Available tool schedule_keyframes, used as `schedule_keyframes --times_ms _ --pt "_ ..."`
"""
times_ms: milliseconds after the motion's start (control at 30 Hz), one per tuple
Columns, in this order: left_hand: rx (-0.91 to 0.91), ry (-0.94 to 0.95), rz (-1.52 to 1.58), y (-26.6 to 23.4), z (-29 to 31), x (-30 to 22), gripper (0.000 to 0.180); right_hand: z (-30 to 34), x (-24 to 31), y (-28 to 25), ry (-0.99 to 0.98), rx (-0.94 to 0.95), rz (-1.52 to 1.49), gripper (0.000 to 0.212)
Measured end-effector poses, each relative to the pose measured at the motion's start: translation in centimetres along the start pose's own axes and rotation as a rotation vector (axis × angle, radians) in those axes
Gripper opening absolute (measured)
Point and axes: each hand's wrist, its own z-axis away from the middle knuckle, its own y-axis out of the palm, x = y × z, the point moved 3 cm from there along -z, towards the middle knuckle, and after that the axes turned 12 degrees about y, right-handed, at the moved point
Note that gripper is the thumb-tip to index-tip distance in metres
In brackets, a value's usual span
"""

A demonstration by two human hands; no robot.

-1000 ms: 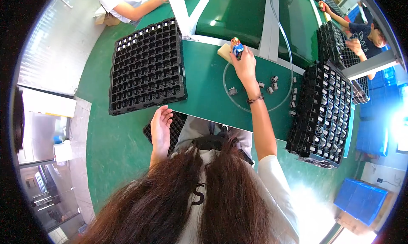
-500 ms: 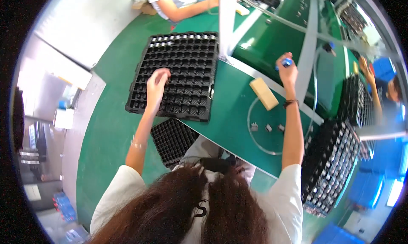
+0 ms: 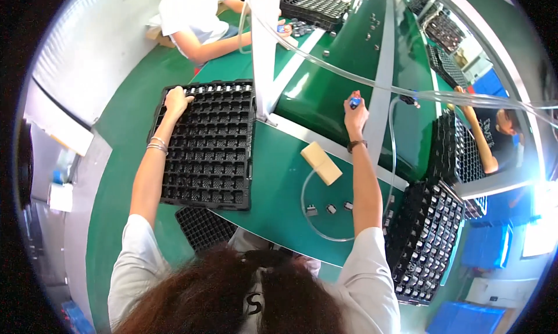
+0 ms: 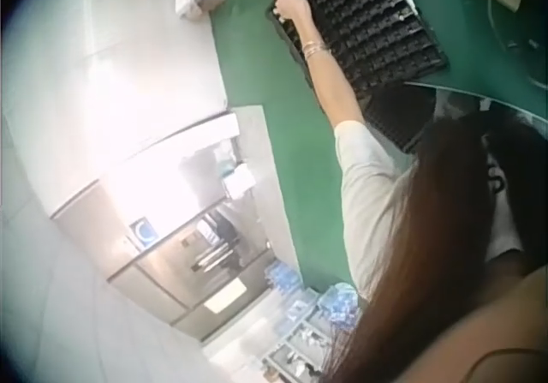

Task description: The person assembles small electronic components into a plastic housing by hand at a factory workbench.

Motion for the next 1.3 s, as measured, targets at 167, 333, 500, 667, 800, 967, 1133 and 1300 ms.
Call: schedule_keyframes --times_ms 167,333,500,667,800,967,1133,1300 --pt "-0.048 0.016 -0.037 -0.4 -0.5 -1.0 0.038 -0.8 -0.1 -0.3 -0.007 -0.011 0.025 0.031" --pt "-0.124 0.024 -0.023 0.3 -0.3 -1.4 0.02 -1.9 -1.1 0.1 0.004 0.021 0.053 0.032" --pt "-0.252 0.095 0.09 0.3 0.0 0.8 0.016 -1.1 0.4 -0.3 0.001 0.01 -0.029 0.033" --pt "-0.074 0.118 0.783 -0.5 1.2 -0.6 0.026 -0.6 -0.2 -3.6 0.121 0.039 -0.602 0.028" --pt "0.384 -0.197 1.988 -4.1 10.3 -9.1 0.027 7.1 3.9 -7.3 0.484 0.537 -1.14 0.02" --pt "0.851 -0.581 2.632 -5.4 22.8 -19.8 0.023 19.0 9.5 -13.0 0.76 0.73 -1.415 0.03" --pt "0.393 -0.8 2.479 -4.6 31.3 -28.2 0.017 29.2 9.7 -12.2 0.809 0.514 -1.438 0.03" --pt "-0.041 -0.608 2.239 -0.5 29.9 -30.4 0.03 27.5 6.0 -9.4 0.608 0.14 -1.541 0.024"
